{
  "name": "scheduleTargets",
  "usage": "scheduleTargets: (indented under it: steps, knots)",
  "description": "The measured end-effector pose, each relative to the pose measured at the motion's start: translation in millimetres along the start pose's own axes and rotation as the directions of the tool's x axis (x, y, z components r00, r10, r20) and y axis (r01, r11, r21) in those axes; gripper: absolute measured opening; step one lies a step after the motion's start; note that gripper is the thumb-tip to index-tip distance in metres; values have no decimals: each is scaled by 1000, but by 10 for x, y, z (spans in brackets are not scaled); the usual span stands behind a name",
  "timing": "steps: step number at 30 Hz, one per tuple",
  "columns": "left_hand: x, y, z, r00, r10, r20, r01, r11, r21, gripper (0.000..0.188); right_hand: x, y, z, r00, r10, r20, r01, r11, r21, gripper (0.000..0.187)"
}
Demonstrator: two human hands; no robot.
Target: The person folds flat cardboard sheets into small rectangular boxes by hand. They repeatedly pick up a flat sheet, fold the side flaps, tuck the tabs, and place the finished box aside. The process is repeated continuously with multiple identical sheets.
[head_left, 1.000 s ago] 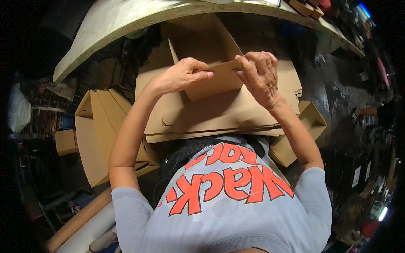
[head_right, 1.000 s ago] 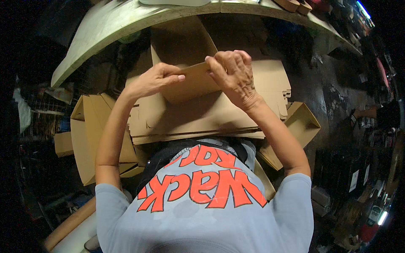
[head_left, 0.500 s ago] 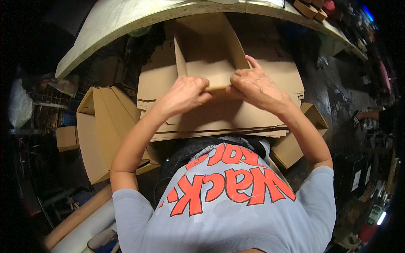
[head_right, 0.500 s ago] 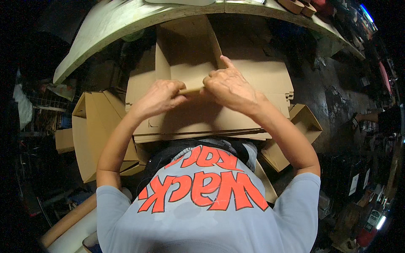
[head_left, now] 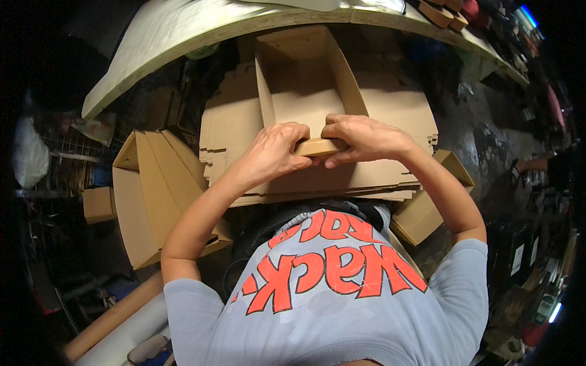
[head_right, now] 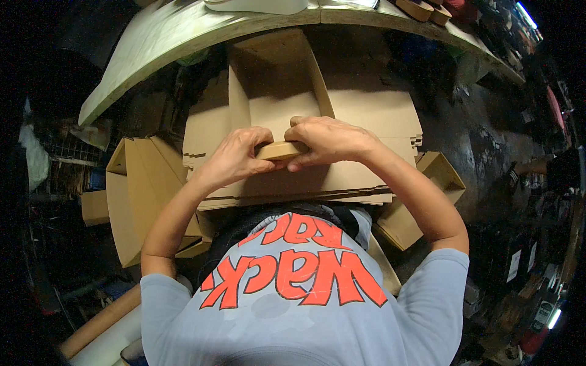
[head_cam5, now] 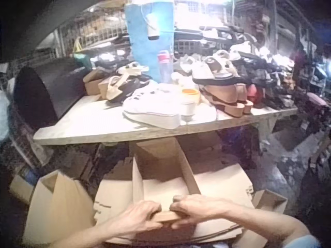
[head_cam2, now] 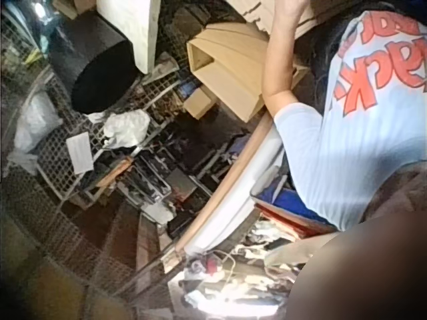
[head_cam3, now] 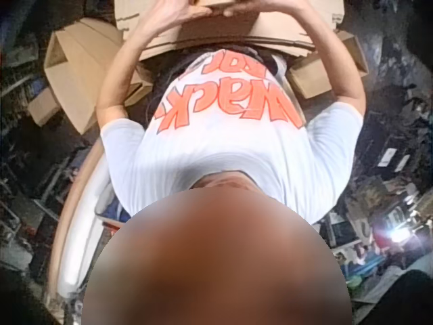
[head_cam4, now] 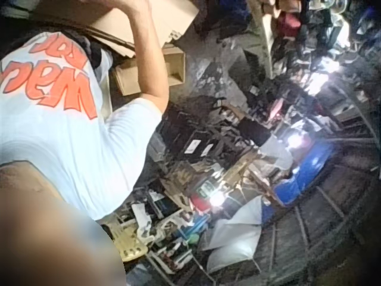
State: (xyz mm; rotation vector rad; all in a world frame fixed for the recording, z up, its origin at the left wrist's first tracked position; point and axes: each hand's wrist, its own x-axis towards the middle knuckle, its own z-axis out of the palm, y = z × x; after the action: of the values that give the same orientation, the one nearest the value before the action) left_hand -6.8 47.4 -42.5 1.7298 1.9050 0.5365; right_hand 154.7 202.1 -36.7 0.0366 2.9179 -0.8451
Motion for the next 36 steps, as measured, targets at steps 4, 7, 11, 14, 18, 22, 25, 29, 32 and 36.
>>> scheduleTargets:
  steps: [4,7,11,14,18,22,25,29,32,36]
  knots:
    - [-171,-21,37,947,274,-169,-266,962,66,34,-36,27,14,991,38,127,-52,993,105,37]
    - [-330,-34,5,920,315,-231,-220,906,362,35,-36,-5,11,990,34,138,-50,992,118,35]
    - [-425,-27,-30,984,128,-121,-111,985,135,39,-17,-96,3,985,72,157,-97,982,161,37]
    - [-430,-28,-37,989,82,-123,-79,996,31,39,6,-134,-17,974,117,195,-147,978,145,35]
    - [-432,-52,-6,993,92,-71,-86,993,77,37,42,-125,-33,943,168,286,-217,965,150,36]
    - [-460,-57,81,976,179,-126,-146,961,237,36,87,-98,-38,956,95,276,-137,981,139,36]
    - [-473,-50,118,961,228,-154,-162,921,354,36,92,-115,-48,935,143,325,-178,981,80,34]
    - [-449,-38,42,981,178,-72,-149,943,298,36,-69,-194,-70,985,61,160,-28,980,-197,28]
    - [-398,2,-71,988,152,34,-156,965,212,40,-237,-170,-184,999,-38,24,44,929,-367,26]
    - [-198,22,-249,941,65,331,-148,962,230,52,-261,-4,-361,964,80,253,-33,982,-186,26]
